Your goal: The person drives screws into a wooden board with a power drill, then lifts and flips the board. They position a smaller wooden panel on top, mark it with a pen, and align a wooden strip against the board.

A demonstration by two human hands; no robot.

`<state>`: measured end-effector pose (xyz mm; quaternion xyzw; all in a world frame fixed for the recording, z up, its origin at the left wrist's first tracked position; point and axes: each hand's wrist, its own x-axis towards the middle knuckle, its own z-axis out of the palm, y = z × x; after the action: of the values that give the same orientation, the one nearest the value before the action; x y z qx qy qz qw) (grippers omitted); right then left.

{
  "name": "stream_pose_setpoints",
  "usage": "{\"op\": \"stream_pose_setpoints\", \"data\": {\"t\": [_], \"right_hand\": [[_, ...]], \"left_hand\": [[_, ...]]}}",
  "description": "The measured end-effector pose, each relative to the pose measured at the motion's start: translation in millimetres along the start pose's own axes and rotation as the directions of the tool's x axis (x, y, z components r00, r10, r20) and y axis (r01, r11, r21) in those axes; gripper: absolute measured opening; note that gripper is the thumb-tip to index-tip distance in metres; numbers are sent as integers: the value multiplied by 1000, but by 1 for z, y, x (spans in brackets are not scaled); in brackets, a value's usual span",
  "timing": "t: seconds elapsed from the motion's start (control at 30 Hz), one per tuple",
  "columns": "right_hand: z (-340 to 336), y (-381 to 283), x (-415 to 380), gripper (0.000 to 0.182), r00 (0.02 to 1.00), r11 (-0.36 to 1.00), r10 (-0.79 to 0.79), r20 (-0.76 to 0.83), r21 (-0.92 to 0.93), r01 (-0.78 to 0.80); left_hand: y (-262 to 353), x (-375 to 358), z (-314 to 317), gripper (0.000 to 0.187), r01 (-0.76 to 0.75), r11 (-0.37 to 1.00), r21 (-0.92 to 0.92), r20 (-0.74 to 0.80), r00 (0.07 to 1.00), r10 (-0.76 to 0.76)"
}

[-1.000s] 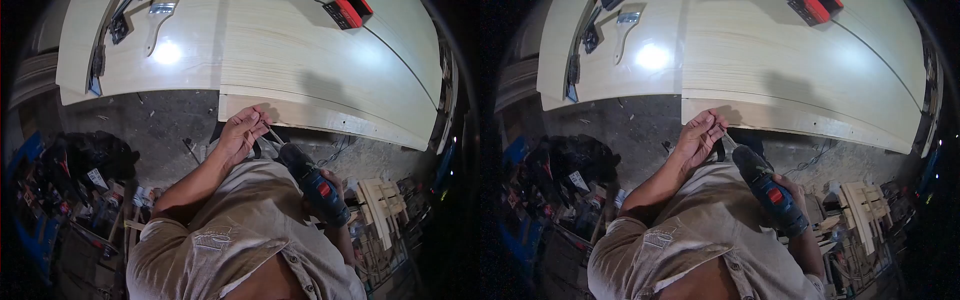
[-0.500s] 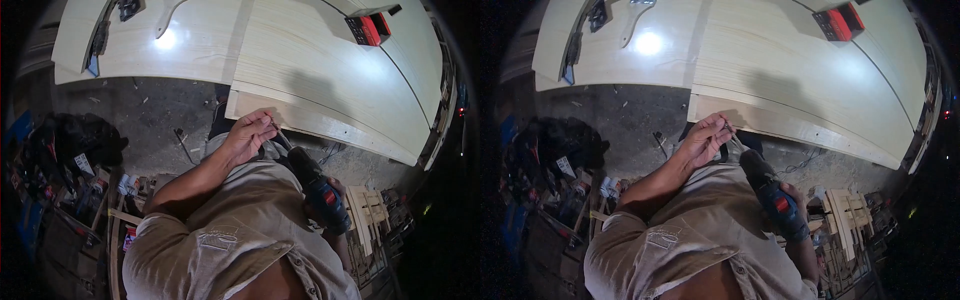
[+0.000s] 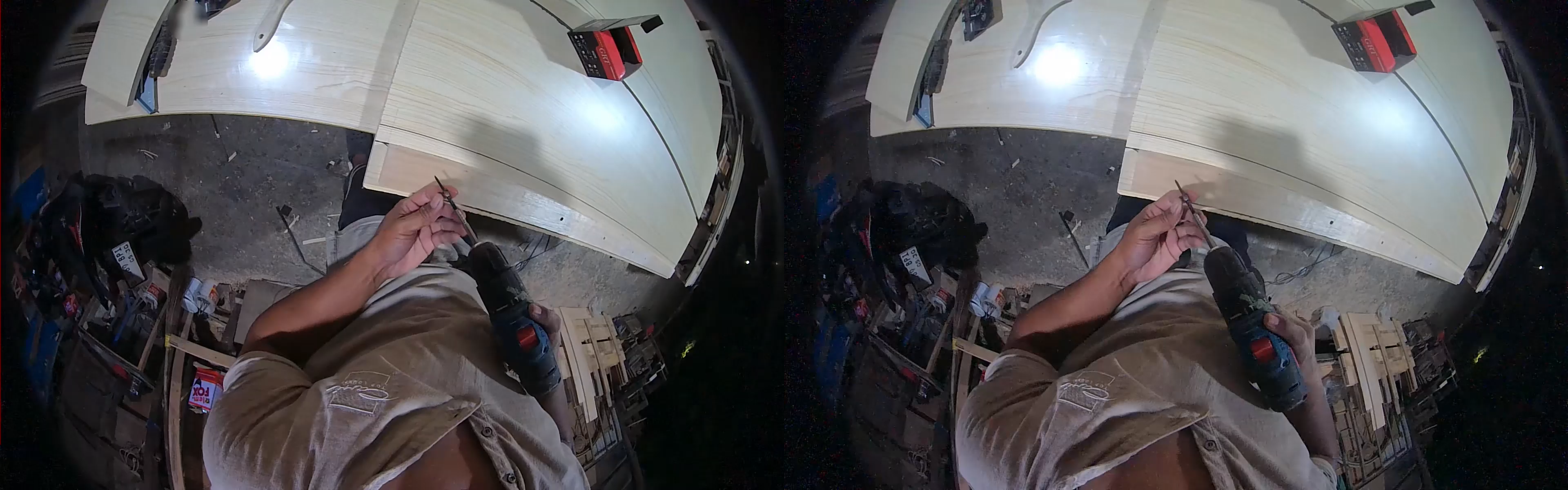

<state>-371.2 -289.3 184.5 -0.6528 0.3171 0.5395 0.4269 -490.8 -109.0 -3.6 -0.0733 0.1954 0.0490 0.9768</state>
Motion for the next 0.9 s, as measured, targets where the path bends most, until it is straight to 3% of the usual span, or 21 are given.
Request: {"op": "stream_pose_setpoints", "data": {"t": [0.07,0.1,0.13,0.17,0.23,0.27,0.33,0.37,0.43,0.57,0.77,0.8,0.9], "right_hand": [[-3,3,3,53,999,998,29,22,49,-30],[-13,11,9,52,999,998,-36,8,-44,36],[-20,12,11,52,998,994,-68,5,-88,69],[-27,14,13,51,995,986,-101,3,-132,100],[-35,13,13,48,997,991,-82,-10,-109,81],[-37,12,14,47,997,992,-75,-14,-99,74],[-34,4,14,44,1000,996,-10,10,-89,10],[-30,0,13,43,1000,996,13,19,-86,-11],[-17,-5,9,42,1000,1000,-9,-16,-16,8],[-30,-2,17,41,999,999,44,-17,-21,-45],[-23,-6,24,39,995,992,-87,-45,-95,83],[-9,-17,19,43,998,983,-48,-44,-179,39],[12,-34,12,46,998,958,15,-53,-286,-30]], "left_hand": [[9,-8,2,30,100,965,244,-76,994,-84],[13,-11,3,30,102,964,246,-79,993,-85],[16,-14,4,33,-86,697,712,-193,930,312],[20,-18,3,36,-77,193,978,-72,744,664],[37,-14,-21,40,82,89,993,-120,542,832],[38,-10,-27,40,87,85,993,-119,544,831],[39,-6,-34,48,80,284,956,-276,584,763],[38,-4,-33,48,83,282,956,-276,583,764],[35,0,-30,51,157,612,775,-525,698,487],[34,2,-39,50,42,626,779,-450,733,511],[36,1,-38,40,49,626,779,-454,732,508],[39,-1,-40,40,48,626,778,-454,731,509],[47,-4,-44,41,54,515,855,-362,773,520]]}}
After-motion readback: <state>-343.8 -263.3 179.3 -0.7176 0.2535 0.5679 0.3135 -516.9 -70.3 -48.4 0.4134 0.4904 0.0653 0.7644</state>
